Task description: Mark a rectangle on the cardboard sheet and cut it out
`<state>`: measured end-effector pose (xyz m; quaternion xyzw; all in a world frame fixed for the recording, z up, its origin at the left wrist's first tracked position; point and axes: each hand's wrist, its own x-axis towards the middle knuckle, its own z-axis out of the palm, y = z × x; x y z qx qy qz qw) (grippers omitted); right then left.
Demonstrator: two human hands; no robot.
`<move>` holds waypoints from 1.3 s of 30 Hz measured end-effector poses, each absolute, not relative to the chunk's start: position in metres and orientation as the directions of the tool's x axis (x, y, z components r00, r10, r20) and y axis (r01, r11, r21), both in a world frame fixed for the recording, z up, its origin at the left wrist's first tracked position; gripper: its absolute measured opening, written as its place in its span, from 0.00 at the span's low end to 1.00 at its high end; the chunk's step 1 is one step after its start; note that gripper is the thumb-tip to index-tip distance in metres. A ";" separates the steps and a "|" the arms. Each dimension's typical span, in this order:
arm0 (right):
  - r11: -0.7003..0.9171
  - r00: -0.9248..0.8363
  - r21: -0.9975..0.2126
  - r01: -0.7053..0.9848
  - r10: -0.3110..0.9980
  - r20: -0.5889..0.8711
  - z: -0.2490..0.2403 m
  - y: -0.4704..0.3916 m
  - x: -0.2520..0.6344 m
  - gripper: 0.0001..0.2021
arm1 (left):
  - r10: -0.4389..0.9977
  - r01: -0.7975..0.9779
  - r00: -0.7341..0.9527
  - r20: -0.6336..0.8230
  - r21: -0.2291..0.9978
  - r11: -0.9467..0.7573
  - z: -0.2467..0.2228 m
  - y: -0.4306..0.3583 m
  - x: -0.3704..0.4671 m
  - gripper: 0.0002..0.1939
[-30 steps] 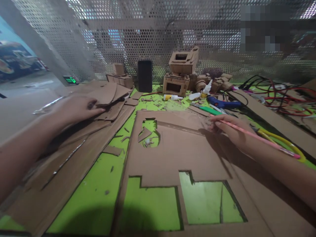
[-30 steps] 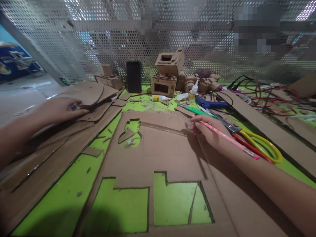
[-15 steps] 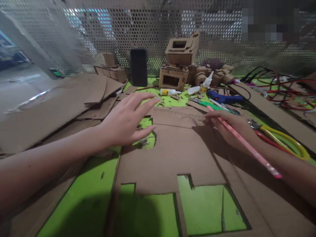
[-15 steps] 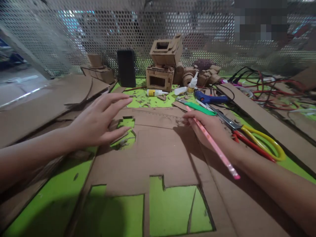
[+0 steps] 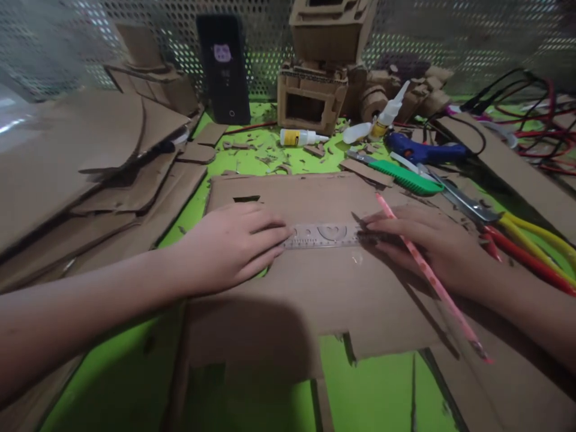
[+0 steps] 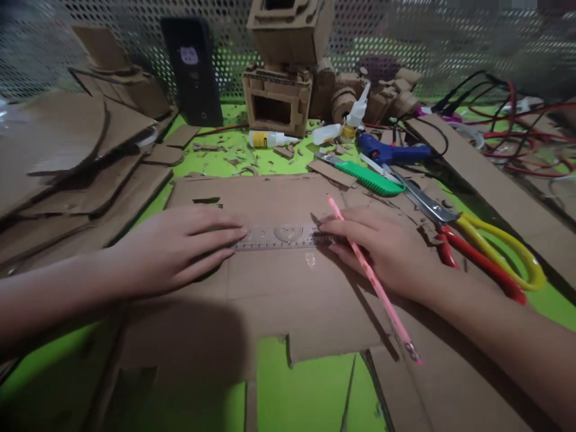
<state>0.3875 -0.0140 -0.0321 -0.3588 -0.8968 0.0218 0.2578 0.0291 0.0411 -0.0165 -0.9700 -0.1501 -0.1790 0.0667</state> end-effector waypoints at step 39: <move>0.753 -0.683 -0.221 0.620 0.657 0.320 -0.018 -0.050 0.388 0.16 | 0.432 0.420 0.894 0.120 0.118 -0.900 -0.023 -0.002 0.000 0.45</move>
